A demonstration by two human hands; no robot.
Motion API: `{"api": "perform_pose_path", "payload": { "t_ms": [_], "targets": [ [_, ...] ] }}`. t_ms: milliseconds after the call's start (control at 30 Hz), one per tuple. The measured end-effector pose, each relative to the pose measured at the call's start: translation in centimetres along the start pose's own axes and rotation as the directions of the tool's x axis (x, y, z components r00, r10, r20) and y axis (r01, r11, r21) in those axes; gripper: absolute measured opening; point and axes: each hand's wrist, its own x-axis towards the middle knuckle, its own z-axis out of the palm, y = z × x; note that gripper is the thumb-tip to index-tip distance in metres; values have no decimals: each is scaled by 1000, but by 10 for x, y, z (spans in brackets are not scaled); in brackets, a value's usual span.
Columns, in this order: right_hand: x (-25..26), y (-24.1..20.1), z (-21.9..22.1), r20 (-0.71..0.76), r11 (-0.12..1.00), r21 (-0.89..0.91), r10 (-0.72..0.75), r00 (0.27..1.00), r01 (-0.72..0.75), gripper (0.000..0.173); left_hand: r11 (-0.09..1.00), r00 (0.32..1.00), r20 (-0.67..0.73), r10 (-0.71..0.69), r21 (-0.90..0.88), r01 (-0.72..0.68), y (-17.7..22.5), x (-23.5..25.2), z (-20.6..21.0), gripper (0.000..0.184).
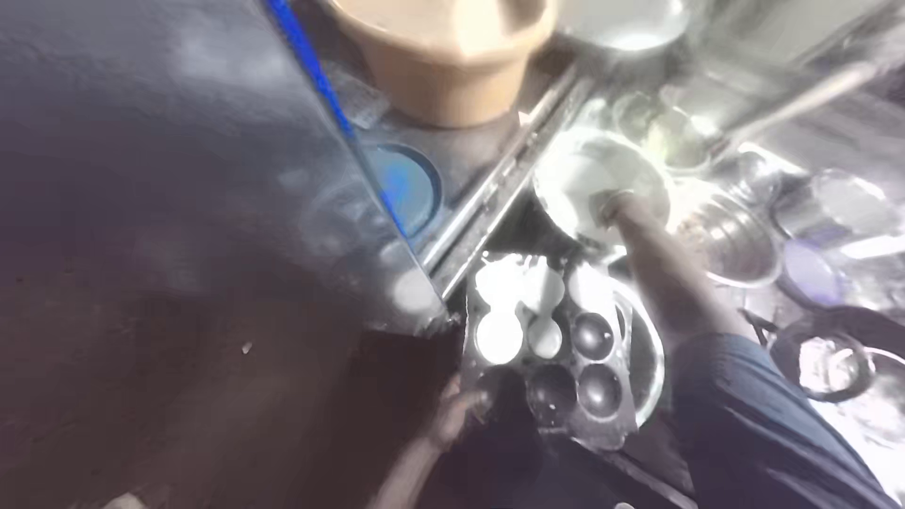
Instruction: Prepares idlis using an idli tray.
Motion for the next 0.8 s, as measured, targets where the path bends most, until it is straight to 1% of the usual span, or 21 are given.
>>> {"api": "perform_pose_path", "payload": {
  "t_ms": [33,67,100,167,233,300,367,400,433,500,533,567,600,667,733,800],
  "targets": [
    [20,-13,5,91,998,-67,-16,996,22,28,1000,1000,19,-3,-13,3,-2,-1,-2,41],
    [35,-21,16,96,990,-117,-66,993,77,18,999,999,38,-9,-34,10,-4,-2,-4,42],
    [38,-23,23,107,989,-90,-105,989,115,14,999,999,51,-12,-52,15,-7,-4,-7,44],
    [20,-11,23,98,989,84,-133,986,125,18,998,999,40,-22,-65,24,-12,-5,-10,49],
    [-12,17,16,10,968,212,-138,990,133,24,998,999,23,-34,-44,35,-11,-6,-10,54],
    [-51,51,19,-106,928,337,-131,986,160,23,998,999,17,-43,-40,44,-11,-4,-9,54],
    [-88,79,32,-217,875,455,-72,974,166,22,999,999,39,-30,-42,31,-11,-1,-8,53],
    [-104,89,40,-231,830,535,-36,972,158,25,999,999,44,-18,-46,20,-13,0,-7,53],
    [-120,97,53,-260,758,623,-30,965,191,27,999,998,54,-12,-49,15,-13,1,-5,53],
    [-148,108,85,-305,555,793,3,952,252,27,998,997,71,-20,-62,25,-8,0,-2,49],
    [-165,107,101,-324,484,834,41,945,265,25,996,997,77,-9,-85,16,-8,0,-2,46],
    [-183,106,121,-346,458,845,77,935,275,23,994,996,85,5,-110,5,-10,-1,-2,43],
    [-200,105,139,-370,480,832,106,923,278,22,992,996,95,2,-126,10,-11,0,-2,42],
    [-226,108,176,-439,590,760,157,884,272,27,991,994,109,0,-135,15,-13,3,-3,43],
    [-244,99,213,-531,696,676,234,815,241,29,992,994,106,7,-125,6,-11,7,-2,42],
    [-256,91,248,-598,803,580,307,741,136,31,993,995,99,19,-118,-7,-11,7,-2,39]
  ]
}}
